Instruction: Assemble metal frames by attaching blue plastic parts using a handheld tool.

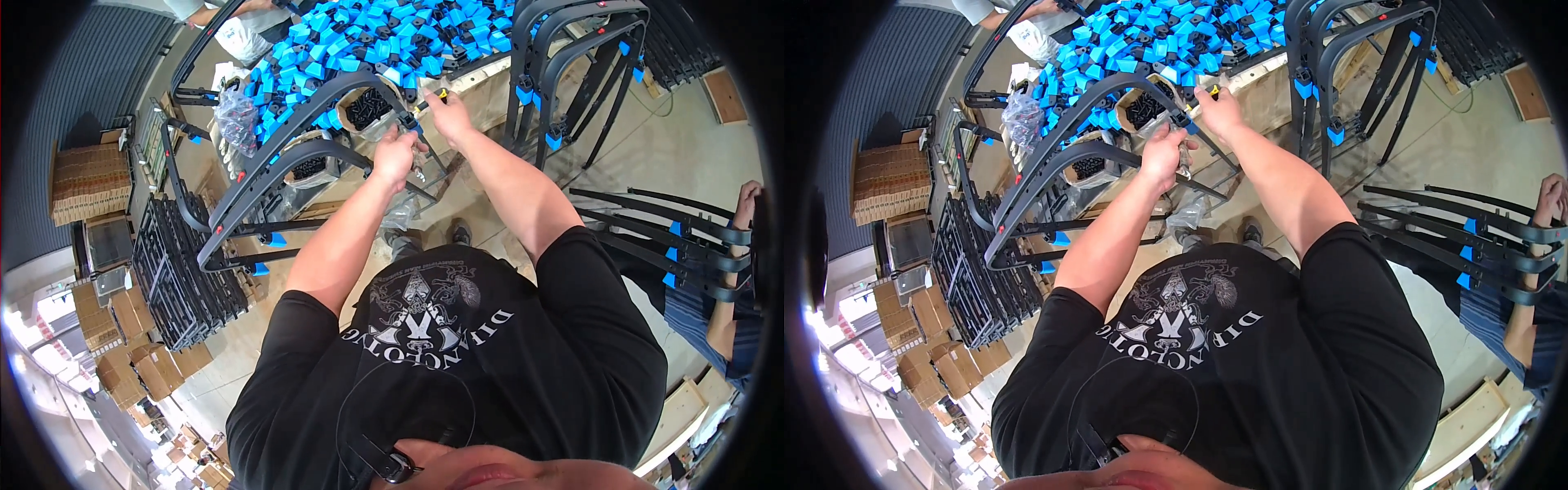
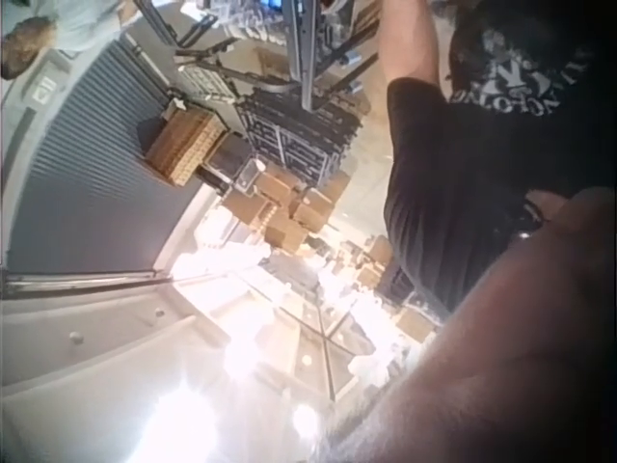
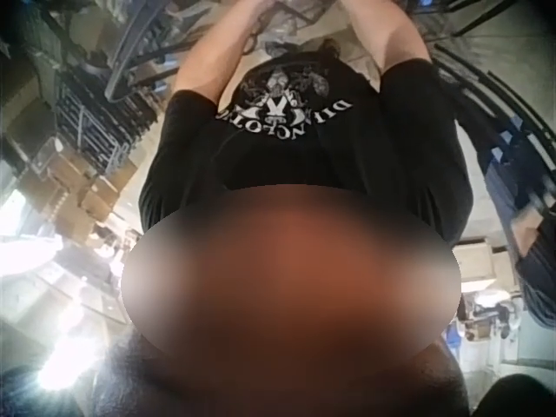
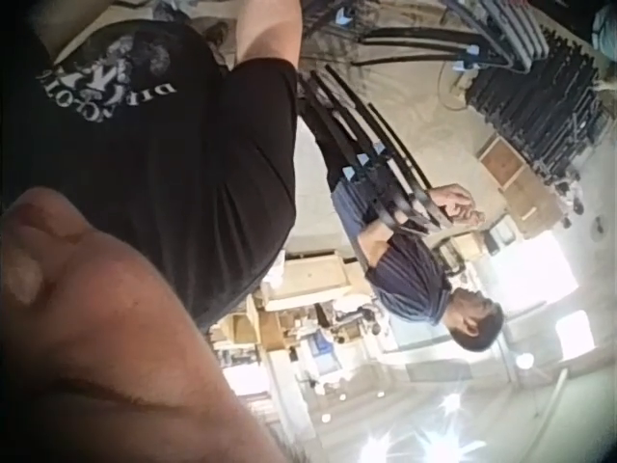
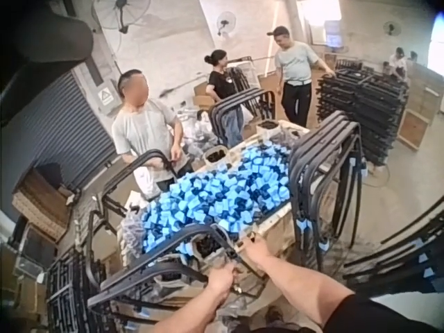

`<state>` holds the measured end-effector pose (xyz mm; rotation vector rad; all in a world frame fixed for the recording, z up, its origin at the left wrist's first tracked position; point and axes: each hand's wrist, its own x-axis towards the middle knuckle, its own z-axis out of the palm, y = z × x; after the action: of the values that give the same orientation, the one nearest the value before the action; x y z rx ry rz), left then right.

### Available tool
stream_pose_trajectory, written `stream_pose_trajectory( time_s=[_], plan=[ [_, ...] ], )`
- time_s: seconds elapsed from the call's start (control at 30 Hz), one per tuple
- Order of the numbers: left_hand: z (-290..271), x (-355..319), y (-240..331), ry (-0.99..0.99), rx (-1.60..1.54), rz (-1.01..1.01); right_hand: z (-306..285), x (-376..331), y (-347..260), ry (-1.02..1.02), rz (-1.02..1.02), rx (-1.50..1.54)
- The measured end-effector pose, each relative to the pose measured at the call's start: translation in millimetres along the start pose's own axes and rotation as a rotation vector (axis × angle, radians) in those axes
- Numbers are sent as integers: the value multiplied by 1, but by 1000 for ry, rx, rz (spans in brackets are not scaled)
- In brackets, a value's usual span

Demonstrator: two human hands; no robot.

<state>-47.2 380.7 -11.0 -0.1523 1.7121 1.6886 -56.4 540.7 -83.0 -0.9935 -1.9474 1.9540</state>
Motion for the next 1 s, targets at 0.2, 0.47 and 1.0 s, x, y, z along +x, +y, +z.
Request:
stream_pose_trajectory(
  time_s=[0.2,0.47,1.0],
  plan=[
    [-10,0,7,-139,42,-31,1,-1,5,-148,274,312],
    [-19,-1,6,-177,52,9,4,-25,-10,-40,343,314],
    [-2,5,12,-40,33,-25,-7,8,3,-206,270,344]
  ],
)
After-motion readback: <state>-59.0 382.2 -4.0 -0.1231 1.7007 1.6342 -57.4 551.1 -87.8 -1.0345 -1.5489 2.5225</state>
